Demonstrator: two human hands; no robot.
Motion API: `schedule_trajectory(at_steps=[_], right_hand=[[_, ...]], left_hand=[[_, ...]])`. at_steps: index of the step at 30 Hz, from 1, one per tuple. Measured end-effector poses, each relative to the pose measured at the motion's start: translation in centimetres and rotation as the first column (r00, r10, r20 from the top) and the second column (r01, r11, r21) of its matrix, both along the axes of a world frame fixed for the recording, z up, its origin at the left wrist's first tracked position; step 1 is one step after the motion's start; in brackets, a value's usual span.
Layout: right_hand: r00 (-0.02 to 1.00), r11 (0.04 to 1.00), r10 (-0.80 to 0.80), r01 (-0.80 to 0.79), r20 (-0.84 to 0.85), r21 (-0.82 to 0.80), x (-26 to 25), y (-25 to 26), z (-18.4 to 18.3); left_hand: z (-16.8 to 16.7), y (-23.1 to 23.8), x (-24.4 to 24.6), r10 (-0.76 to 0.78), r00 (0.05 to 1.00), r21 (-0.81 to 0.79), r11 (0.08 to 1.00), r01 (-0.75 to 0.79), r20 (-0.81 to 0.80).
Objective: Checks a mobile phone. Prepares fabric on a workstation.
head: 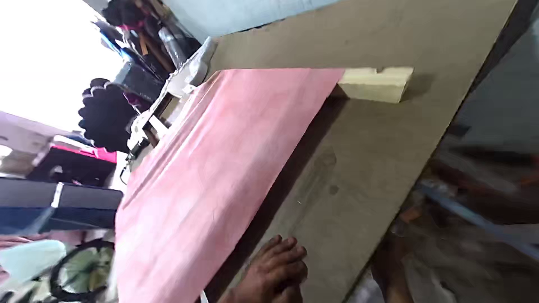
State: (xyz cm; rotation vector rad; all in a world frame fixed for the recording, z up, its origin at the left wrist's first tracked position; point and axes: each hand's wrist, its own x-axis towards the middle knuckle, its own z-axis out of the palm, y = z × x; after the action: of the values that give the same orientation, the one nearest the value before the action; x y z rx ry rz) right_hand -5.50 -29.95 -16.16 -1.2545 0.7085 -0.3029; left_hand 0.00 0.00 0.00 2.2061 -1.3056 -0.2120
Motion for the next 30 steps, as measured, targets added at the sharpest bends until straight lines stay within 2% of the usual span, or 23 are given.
schedule_trajectory(at_steps=[2, 5, 7, 10, 13, 15, 19, 23, 26, 28, 30], right_hand=[[1.000, 0.999, 0.025, -0.024, 0.011, -0.044, -6.6, -2.0, 5.2], [0.994, 0.984, 0.105, -0.100, 0.023, -0.146, -17.0, -4.2, 15.0], [0.980, 0.957, 0.201, -0.196, 0.000, -0.212, -21.6, -4.2, 21.4], [0.927, 0.893, 0.371, -0.374, -0.064, -0.251, -25.3, -2.3, 29.1], [0.834, 0.801, 0.550, -0.543, -0.048, -0.253, -26.3, 2.3, 34.6], [0.768, 0.744, 0.640, -0.615, 0.018, -0.261, -25.8, 5.9, 37.1], [0.677, 0.681, 0.725, -0.675, 0.130, -0.282, -24.5, 13.6, 40.6], [0.551, 0.590, 0.808, -0.748, 0.211, -0.304, -23.4, 22.1, 43.2], [0.498, 0.542, 0.840, -0.762, 0.215, -0.355, -22.7, 28.6, 44.8], [0.476, 0.540, 0.842, -0.760, 0.255, -0.362, -22.3, 32.6, 45.2], [0.424, 0.525, 0.841, -0.788, 0.336, -0.321, -21.8, 36.5, 45.2]], left_hand=[[0.9, 0.2, -0.1, 0.032, 0.999, -0.028, 0.999, -0.033, -0.033], [1.1, 0.5, -1.0, 0.074, 0.997, -0.069, 0.995, -0.075, -0.020], [2.3, -0.1, -3.1, 0.117, 0.993, -0.091, 0.989, -0.118, -0.012], [9.3, -2.2, -9.3, 0.084, 0.996, -0.148, 0.985, -0.084, -0.005], [17.1, -1.6, -15.1, 0.022, 1.000, -0.110, 0.994, -0.023, -0.010], [20.3, 1.2, -17.1, 0.027, 1.000, -0.044, 0.999, -0.027, 0.012], [23.7, 10.4, -21.1, 0.142, 0.988, -0.020, 0.990, -0.141, 0.055], [25.8, 19.1, -24.2, 0.338, 0.938, -0.072, 0.940, -0.333, 0.076], [26.4, 25.5, -26.2, 0.435, 0.898, -0.193, 0.888, -0.417, 0.062], [26.1, 29.2, -27.6, 0.505, 0.862, -0.329, 0.808, -0.489, -0.041], [25.7, 32.3, -29.2, 0.496, 0.824, -0.457, 0.686, -0.566, -0.274]])
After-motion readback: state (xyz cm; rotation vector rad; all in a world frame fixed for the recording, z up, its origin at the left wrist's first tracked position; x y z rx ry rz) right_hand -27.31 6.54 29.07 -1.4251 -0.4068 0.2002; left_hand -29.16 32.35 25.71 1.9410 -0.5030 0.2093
